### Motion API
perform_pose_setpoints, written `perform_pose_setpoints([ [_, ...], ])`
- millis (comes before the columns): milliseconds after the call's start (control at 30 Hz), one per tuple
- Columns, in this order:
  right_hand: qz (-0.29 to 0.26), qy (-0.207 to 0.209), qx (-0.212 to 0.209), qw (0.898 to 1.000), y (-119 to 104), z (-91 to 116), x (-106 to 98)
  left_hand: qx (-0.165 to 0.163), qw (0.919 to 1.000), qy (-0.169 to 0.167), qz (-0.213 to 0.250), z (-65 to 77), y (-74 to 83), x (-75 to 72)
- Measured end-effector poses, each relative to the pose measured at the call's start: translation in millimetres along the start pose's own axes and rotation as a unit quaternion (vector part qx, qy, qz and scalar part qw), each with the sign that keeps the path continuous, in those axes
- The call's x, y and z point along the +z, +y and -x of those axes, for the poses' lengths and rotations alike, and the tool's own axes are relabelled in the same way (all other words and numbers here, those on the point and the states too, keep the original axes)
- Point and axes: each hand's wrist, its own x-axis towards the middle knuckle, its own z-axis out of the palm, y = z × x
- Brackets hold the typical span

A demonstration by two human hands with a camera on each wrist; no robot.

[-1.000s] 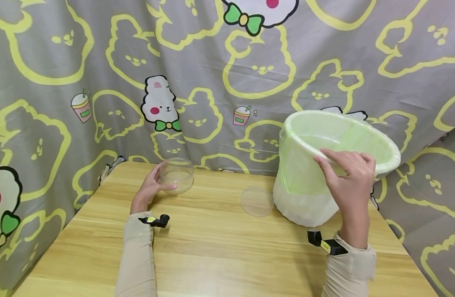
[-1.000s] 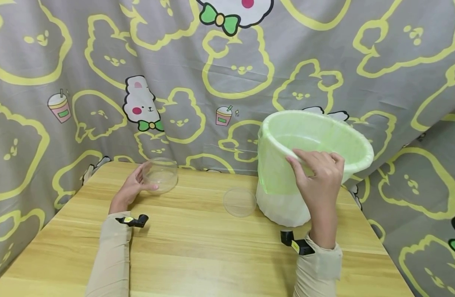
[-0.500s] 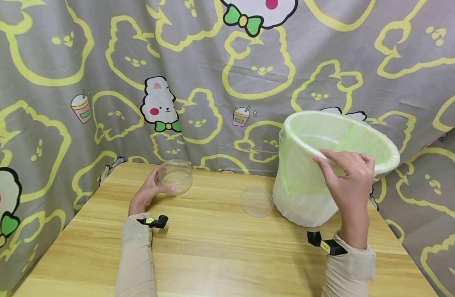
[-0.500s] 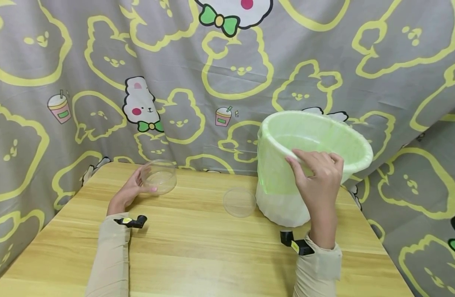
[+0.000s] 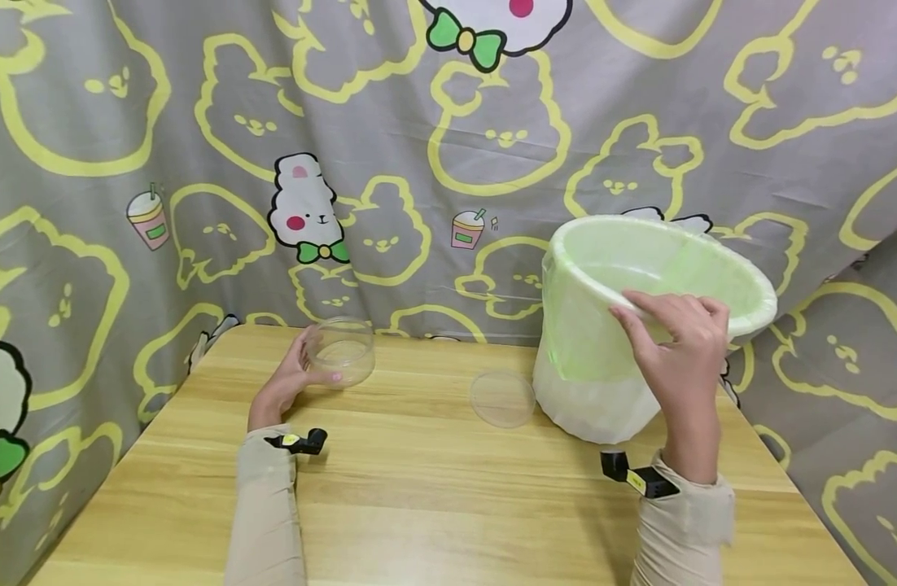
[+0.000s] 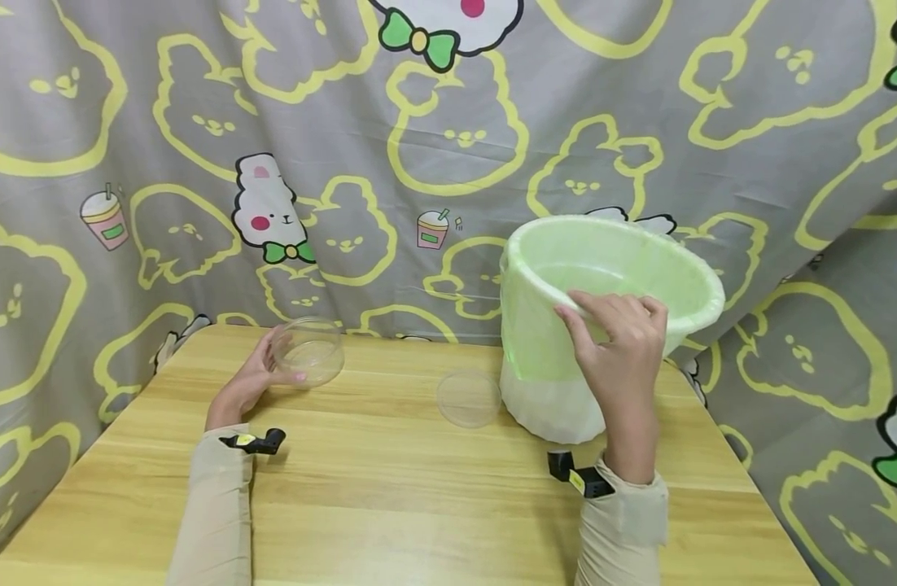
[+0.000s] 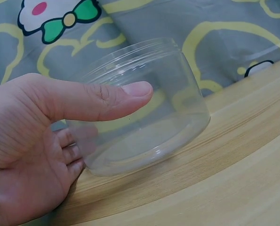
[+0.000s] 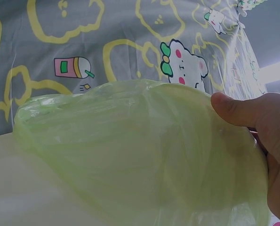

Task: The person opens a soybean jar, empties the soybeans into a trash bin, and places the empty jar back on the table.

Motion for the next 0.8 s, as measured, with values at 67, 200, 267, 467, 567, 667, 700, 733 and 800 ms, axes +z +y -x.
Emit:
perform_pose_setpoints([
  [67, 0.001, 0.0, 0.0, 1.0, -1, 0, 1, 0.0, 1.0, -0.001, -0.003, 1.1, 0.6, -1.2],
  [200, 0.003, 0.001, 0.0, 1.0, -1, -1, 1, 0.004, 1.0, 0.002, -0.006, 0.4, 2.3, -1.2],
  [267, 0.003, 0.001, 0.001, 1.0, -1, -2, 1, 0.006, 0.9999, 0.011, -0.003, 0.5, 4.7, -1.0],
  [467, -0.004, 0.01, 0.019, 1.0, -1, -1, 2, 0.018, 0.9983, 0.055, 0.012, 9.5, 35.9, -1.4],
  [567, -0.046, 0.034, 0.034, 0.998, -6, -2, 4, 0.032, 0.995, 0.094, -0.014, 13.5, 61.9, -0.2],
  [667, -0.114, 0.071, 0.028, 0.99, -17, -4, 10, 0.075, 0.9867, 0.131, -0.062, 11.6, 85.0, 8.1],
  [700, -0.138, 0.081, 0.019, 0.987, -22, -4, 12, 0.093, 0.9827, 0.14, -0.078, 10.5, 92.9, 13.3],
  [733, -0.158, 0.088, 0.006, 0.984, -27, -4, 15, 0.114, 0.9779, 0.148, -0.094, 9.1, 100.9, 19.7],
  [800, -0.189, 0.088, -0.028, 0.978, -34, -4, 22, 0.147, 0.9684, 0.155, -0.129, 7.4, 117.4, 35.2],
])
